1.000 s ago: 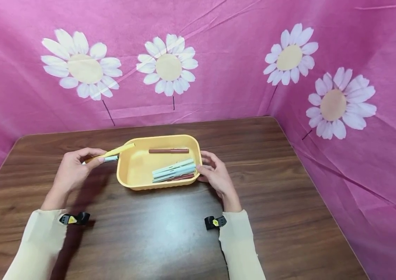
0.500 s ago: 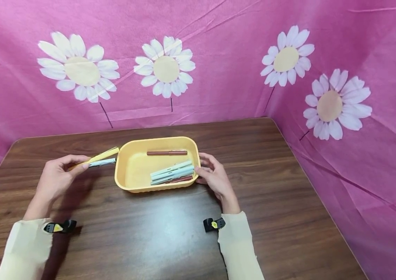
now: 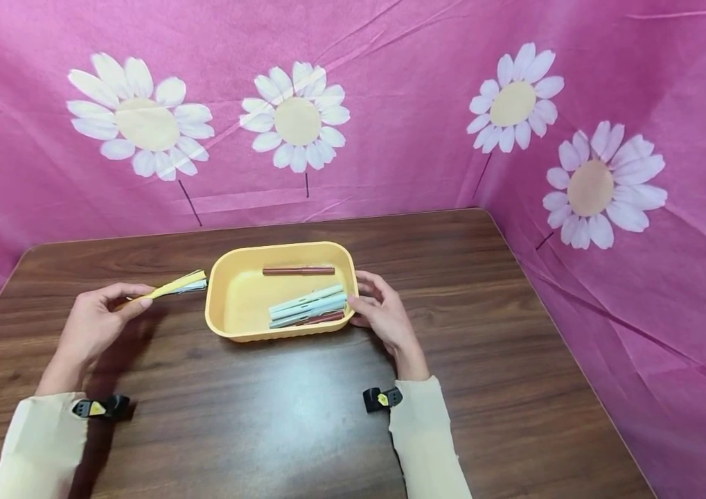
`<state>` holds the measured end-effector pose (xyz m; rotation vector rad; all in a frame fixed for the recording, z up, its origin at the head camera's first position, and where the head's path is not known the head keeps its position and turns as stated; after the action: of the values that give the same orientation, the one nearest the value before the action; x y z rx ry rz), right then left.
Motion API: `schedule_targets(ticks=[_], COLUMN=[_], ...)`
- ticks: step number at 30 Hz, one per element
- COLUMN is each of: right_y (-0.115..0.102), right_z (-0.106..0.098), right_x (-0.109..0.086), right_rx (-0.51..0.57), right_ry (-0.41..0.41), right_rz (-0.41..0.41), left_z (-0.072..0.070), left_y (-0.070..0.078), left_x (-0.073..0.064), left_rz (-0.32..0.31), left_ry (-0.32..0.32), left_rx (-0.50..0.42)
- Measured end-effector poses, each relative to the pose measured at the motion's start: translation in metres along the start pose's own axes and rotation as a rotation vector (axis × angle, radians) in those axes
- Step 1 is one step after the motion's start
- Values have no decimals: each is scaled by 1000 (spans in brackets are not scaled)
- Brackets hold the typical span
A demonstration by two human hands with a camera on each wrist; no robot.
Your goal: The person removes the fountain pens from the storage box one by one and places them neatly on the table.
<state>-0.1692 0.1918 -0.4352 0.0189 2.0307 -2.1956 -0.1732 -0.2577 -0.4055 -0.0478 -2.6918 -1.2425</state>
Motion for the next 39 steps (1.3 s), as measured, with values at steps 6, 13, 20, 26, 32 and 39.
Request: schedule_targets(ticks=[6, 13, 20, 26, 32, 39], right_y=[0, 0, 0, 0, 0, -1], right_z=[1, 0, 0, 1, 2, 1], right_x=[0, 0, -1, 0, -1, -1], right_rx=[-1, 4, 2, 1, -3, -5], right_ry=[-5, -5, -2, -6, -12, -8], right_rz=[1, -2, -2, -1, -2, -3], left_z=[0, 2, 4, 4, 4, 7], left_y=[-5, -13, -21, -23, -26, -24], left_x=[0, -2, -1, 1, 4, 8], left_rz=[1, 16, 42, 42, 29, 31], left_ry=[-2, -44, -72, -122, -150, -169], left_rx=[36, 56, 85, 115, 125, 156])
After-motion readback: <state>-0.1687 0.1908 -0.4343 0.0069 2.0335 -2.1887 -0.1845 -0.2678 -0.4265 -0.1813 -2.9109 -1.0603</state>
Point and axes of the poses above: each hand's wrist, its own x-axis towards the middle knuckle, its own z-axis out of the palm, y = z × x, the point moved 4 cm from there along x, towards the middle knuckle, and after that the axes turned 3 degrees about -z, right-handed, at the moved point
